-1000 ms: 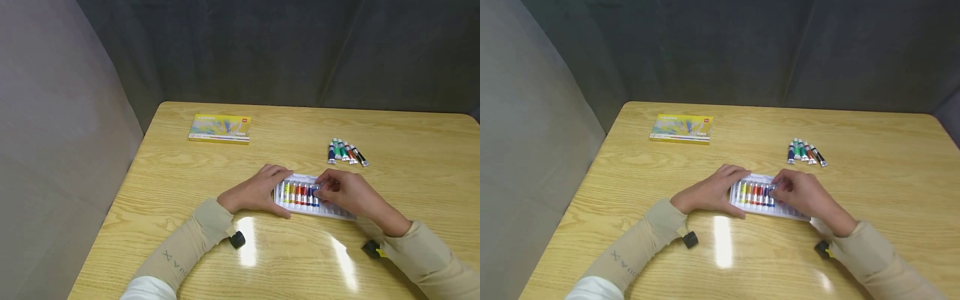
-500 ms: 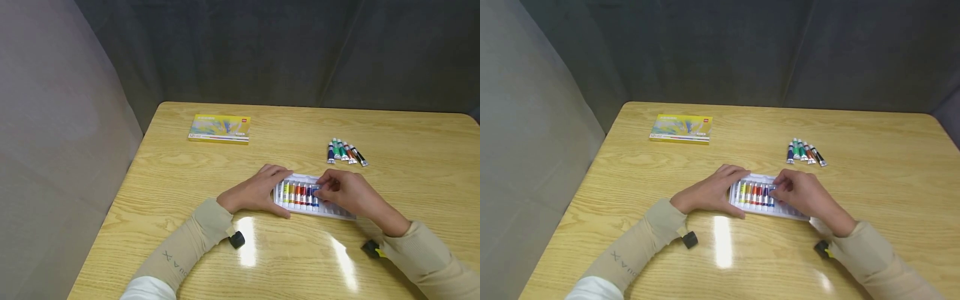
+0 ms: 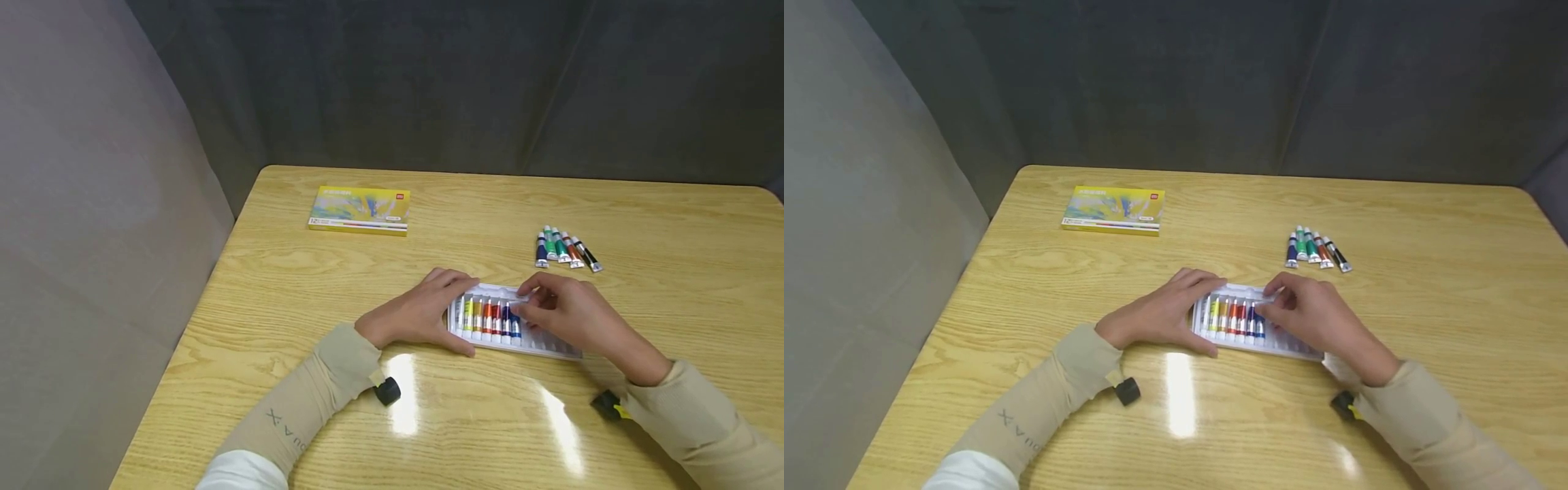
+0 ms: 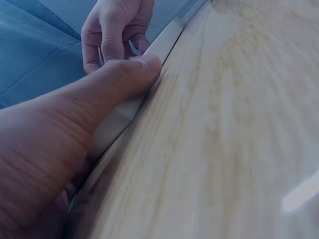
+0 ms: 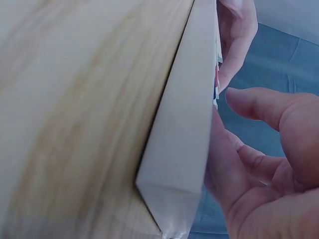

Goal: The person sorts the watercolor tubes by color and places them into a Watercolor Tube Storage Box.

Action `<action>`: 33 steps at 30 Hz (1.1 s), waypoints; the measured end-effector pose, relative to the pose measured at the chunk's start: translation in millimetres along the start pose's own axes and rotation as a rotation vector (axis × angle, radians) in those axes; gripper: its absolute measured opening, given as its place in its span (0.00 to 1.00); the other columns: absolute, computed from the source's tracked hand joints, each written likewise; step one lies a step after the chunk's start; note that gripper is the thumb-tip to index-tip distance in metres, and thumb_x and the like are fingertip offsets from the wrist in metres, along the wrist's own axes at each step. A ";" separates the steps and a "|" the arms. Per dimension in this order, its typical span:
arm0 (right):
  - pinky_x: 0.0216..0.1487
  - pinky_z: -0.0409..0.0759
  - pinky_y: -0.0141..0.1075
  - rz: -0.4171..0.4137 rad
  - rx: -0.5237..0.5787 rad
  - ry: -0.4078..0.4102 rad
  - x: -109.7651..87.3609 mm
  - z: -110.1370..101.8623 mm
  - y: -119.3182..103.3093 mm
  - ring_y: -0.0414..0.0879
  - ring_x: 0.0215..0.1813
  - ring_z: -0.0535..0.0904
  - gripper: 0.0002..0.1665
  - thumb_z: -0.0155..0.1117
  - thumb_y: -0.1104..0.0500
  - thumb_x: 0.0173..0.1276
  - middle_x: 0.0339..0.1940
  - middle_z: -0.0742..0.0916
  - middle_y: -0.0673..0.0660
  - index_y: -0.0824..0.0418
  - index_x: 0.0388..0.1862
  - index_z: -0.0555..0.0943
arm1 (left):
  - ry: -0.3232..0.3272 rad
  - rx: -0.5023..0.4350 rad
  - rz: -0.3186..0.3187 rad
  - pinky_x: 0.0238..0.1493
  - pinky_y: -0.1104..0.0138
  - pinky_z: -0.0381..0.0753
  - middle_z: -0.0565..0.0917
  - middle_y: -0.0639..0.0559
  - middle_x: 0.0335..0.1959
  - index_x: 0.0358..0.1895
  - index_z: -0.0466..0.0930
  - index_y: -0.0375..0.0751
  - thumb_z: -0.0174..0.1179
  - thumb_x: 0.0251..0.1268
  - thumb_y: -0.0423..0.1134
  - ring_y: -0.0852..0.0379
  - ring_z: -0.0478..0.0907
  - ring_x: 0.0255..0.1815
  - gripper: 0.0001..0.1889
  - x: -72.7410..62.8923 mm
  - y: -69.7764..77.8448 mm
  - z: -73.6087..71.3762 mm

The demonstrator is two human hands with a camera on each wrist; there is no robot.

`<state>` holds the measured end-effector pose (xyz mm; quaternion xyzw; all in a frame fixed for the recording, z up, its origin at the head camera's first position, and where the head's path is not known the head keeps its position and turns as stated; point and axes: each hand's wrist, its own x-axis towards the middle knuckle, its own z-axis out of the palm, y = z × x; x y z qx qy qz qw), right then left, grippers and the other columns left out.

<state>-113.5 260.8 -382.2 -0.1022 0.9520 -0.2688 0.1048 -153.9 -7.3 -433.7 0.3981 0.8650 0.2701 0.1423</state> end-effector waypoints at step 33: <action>0.37 0.76 0.37 -0.054 -0.231 0.144 62.4 -55.7 46.1 0.49 0.40 0.84 0.09 0.73 0.56 0.68 0.40 0.90 0.59 0.59 0.44 0.86 | -0.014 -0.001 0.023 0.80 0.60 0.68 0.61 0.54 0.80 0.84 0.53 0.51 0.73 0.51 0.70 0.57 0.57 0.79 0.59 -0.5 -2.5 -0.4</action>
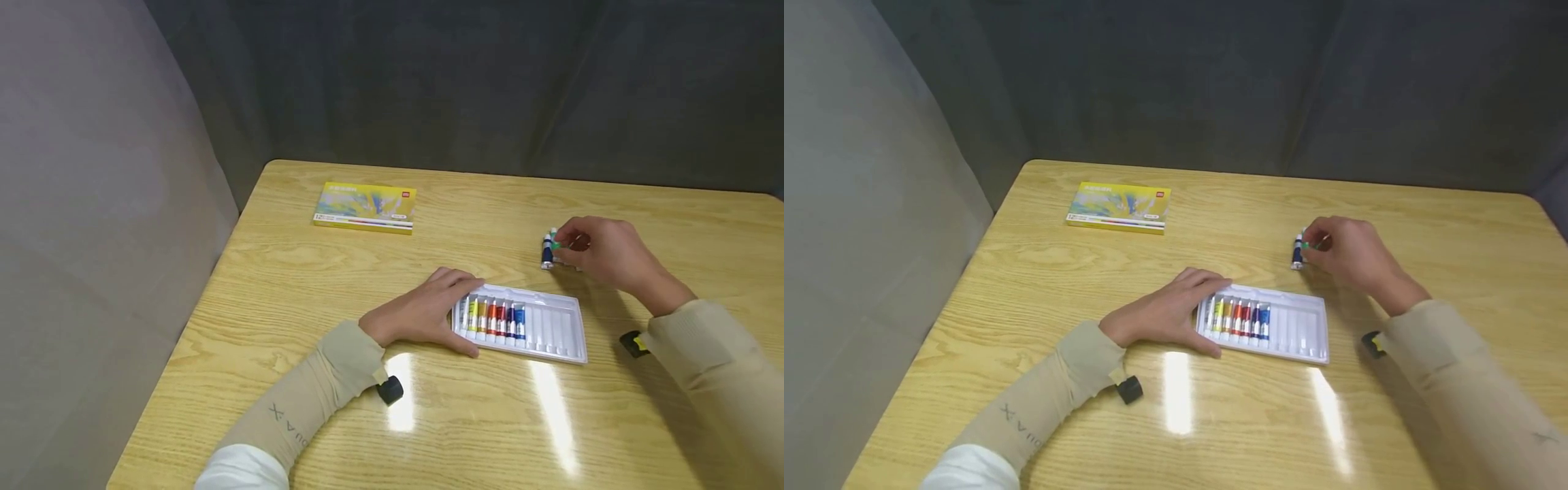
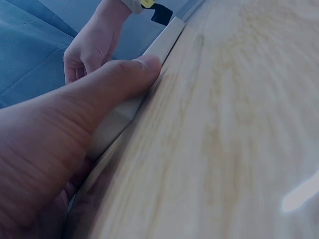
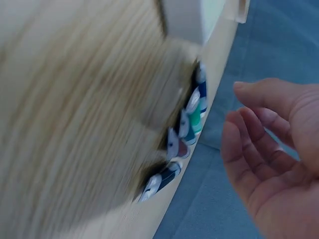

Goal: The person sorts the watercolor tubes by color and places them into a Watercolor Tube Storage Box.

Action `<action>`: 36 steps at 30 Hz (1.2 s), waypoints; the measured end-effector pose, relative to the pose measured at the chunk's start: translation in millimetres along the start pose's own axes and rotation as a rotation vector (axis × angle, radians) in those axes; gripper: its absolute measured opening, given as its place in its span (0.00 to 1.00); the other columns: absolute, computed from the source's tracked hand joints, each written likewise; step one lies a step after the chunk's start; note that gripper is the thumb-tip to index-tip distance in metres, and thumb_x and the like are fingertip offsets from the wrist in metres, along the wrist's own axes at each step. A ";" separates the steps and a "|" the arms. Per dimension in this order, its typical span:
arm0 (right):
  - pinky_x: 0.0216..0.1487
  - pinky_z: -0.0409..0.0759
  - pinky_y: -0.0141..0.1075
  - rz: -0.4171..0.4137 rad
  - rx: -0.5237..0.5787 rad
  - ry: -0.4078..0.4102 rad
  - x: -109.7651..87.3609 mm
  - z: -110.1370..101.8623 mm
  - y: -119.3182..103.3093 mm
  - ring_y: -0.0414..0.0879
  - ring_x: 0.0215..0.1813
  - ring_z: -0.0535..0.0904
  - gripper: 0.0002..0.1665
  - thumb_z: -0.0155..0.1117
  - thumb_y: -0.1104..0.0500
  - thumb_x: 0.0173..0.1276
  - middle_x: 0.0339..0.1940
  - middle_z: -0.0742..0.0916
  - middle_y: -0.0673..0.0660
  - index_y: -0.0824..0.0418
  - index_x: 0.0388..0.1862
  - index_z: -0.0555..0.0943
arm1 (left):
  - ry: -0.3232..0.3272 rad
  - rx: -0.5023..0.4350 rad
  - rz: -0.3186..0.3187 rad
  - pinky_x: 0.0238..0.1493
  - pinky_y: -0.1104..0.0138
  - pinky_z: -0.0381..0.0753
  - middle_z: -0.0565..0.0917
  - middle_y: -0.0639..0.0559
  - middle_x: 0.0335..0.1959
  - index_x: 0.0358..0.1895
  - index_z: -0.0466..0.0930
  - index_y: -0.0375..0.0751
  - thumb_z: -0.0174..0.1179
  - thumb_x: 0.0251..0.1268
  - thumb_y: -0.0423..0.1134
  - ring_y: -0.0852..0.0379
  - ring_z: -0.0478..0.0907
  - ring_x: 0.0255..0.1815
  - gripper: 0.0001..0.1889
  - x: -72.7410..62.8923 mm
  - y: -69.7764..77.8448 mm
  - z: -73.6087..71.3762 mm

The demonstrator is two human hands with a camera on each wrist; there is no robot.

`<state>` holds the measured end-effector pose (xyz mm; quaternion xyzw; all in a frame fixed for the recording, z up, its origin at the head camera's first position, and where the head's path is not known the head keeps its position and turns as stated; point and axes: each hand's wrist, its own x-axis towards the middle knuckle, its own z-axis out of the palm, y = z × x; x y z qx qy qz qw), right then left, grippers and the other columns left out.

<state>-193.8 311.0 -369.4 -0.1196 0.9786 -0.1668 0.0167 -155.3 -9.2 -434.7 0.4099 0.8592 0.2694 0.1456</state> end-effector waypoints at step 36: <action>0.44 0.88 0.50 -0.442 -0.168 0.073 21.8 27.7 -13.2 0.51 0.43 0.88 0.15 0.77 0.69 0.60 0.43 0.90 0.58 0.60 0.46 0.89 | -0.017 0.016 -0.019 0.81 0.61 0.66 0.61 0.56 0.81 0.84 0.52 0.53 0.72 0.51 0.72 0.58 0.56 0.80 0.61 0.5 2.6 -3.4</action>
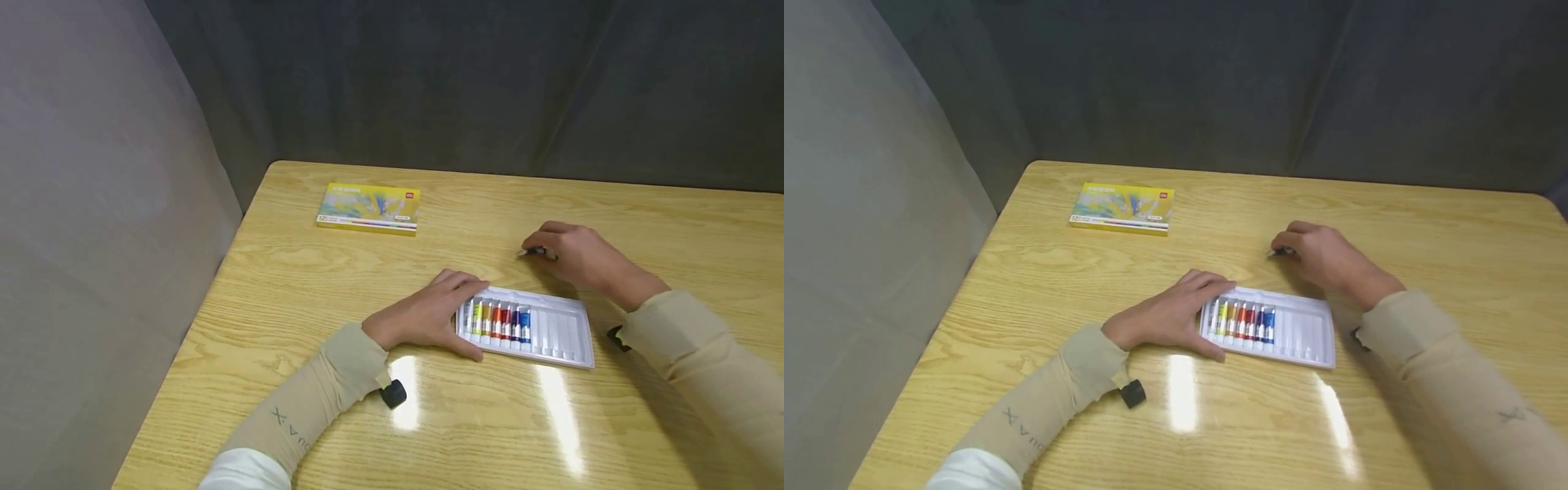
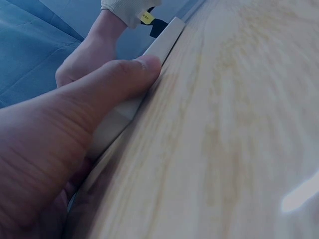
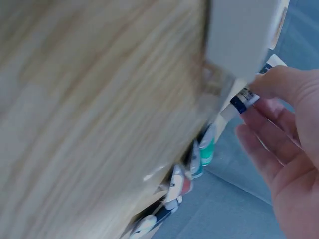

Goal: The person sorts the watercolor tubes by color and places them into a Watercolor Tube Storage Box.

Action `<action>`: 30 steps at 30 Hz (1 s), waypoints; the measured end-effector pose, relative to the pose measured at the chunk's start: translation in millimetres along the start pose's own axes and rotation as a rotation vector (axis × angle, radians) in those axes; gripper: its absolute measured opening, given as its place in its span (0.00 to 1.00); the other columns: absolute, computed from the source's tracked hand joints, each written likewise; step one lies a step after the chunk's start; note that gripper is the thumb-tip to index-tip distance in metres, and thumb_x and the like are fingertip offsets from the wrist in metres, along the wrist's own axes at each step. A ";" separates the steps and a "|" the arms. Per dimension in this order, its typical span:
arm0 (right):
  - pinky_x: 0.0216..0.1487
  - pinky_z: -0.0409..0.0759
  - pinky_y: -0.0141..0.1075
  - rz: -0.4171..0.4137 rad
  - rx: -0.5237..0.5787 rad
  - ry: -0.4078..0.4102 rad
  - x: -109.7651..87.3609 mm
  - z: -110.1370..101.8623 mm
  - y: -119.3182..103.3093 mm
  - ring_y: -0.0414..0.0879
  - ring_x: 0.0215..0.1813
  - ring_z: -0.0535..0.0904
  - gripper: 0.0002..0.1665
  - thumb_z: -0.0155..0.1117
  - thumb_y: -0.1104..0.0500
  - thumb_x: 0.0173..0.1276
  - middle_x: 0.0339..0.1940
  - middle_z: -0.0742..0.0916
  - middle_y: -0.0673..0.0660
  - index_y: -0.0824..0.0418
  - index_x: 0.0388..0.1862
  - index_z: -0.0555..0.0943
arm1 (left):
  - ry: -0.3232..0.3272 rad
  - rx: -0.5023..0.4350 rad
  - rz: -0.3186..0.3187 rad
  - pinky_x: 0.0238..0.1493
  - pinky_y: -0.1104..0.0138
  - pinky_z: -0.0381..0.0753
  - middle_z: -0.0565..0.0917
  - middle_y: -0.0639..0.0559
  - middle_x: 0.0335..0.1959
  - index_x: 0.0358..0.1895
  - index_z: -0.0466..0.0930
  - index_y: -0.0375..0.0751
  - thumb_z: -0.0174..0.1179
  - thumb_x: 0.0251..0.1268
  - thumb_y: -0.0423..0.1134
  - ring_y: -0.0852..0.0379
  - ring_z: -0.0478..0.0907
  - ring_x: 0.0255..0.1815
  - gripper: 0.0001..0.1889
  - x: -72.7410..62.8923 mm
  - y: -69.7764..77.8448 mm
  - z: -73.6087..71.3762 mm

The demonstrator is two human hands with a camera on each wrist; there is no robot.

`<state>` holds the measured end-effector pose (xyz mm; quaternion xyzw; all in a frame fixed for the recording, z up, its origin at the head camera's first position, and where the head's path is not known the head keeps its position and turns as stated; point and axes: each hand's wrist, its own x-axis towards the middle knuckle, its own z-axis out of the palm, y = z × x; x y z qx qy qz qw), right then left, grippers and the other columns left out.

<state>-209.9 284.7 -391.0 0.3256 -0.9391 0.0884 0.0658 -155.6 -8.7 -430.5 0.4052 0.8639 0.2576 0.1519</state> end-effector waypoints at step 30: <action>0.38 0.81 0.22 0.415 0.425 0.019 -54.0 -19.4 -54.1 0.41 0.42 0.87 0.21 0.77 0.55 0.65 0.43 0.88 0.57 0.57 0.55 0.83 | 0.017 -0.010 0.001 0.81 0.59 0.66 0.61 0.55 0.81 0.84 0.53 0.52 0.73 0.51 0.71 0.58 0.56 0.80 0.60 -0.7 1.8 1.8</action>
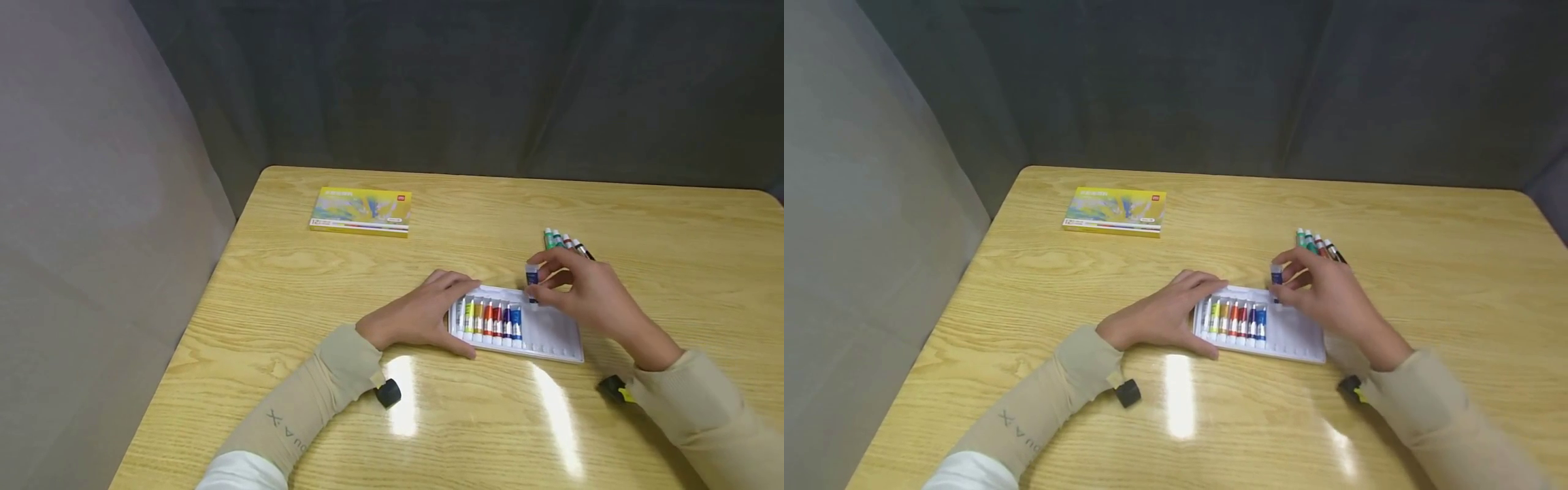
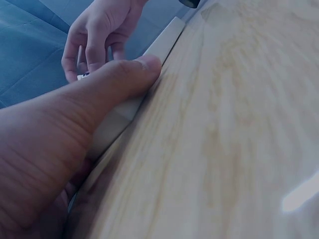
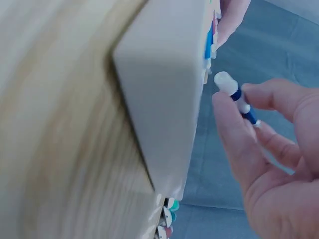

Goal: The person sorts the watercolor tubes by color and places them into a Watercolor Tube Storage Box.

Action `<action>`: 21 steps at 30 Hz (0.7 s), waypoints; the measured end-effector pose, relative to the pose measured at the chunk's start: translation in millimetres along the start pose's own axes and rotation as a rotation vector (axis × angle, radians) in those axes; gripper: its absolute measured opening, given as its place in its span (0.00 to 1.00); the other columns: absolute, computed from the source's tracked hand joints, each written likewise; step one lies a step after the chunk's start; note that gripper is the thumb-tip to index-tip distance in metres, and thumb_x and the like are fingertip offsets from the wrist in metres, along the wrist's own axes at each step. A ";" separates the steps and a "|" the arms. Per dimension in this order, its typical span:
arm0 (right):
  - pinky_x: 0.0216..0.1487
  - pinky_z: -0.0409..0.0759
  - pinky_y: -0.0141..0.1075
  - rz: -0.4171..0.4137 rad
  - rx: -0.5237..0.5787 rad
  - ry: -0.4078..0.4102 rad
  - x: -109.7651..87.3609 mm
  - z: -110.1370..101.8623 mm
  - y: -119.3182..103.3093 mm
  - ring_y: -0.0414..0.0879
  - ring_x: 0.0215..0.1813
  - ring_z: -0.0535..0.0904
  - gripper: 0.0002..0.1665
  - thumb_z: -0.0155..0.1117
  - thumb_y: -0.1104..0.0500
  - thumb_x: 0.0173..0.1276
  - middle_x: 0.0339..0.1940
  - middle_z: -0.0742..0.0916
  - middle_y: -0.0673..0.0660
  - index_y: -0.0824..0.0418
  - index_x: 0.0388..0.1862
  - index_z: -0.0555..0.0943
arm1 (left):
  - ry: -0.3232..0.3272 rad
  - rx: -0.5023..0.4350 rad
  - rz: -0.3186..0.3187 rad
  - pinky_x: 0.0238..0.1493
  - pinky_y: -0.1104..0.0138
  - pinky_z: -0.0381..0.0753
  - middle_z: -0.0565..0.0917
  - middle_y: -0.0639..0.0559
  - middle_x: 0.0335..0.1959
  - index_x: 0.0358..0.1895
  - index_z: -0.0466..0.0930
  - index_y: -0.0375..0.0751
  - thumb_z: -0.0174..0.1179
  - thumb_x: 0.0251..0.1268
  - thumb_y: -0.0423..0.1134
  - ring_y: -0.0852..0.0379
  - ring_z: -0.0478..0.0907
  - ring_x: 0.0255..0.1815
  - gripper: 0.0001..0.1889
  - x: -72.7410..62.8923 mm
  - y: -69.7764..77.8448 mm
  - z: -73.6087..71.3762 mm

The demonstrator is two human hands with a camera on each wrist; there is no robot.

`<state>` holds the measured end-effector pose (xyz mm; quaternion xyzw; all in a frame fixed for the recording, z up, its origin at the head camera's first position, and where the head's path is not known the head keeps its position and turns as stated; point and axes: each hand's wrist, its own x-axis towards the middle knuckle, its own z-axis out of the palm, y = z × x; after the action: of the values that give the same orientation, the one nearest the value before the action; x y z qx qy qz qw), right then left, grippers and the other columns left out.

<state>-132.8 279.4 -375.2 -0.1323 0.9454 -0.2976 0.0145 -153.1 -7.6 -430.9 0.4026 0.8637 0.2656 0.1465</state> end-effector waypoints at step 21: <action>0.36 0.83 0.28 0.127 0.144 -0.093 -22.7 9.6 -7.4 0.37 0.37 0.83 0.23 0.75 0.54 0.67 0.42 0.86 0.59 0.60 0.58 0.81 | 0.008 0.011 0.004 0.81 0.59 0.66 0.61 0.55 0.81 0.84 0.53 0.51 0.72 0.50 0.72 0.57 0.57 0.80 0.61 -0.3 0.8 -0.2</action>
<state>-108.1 274.1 -380.0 -0.0842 0.9264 -0.3567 0.0866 -152.5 -7.5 -430.2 0.4039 0.8649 0.2628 0.1406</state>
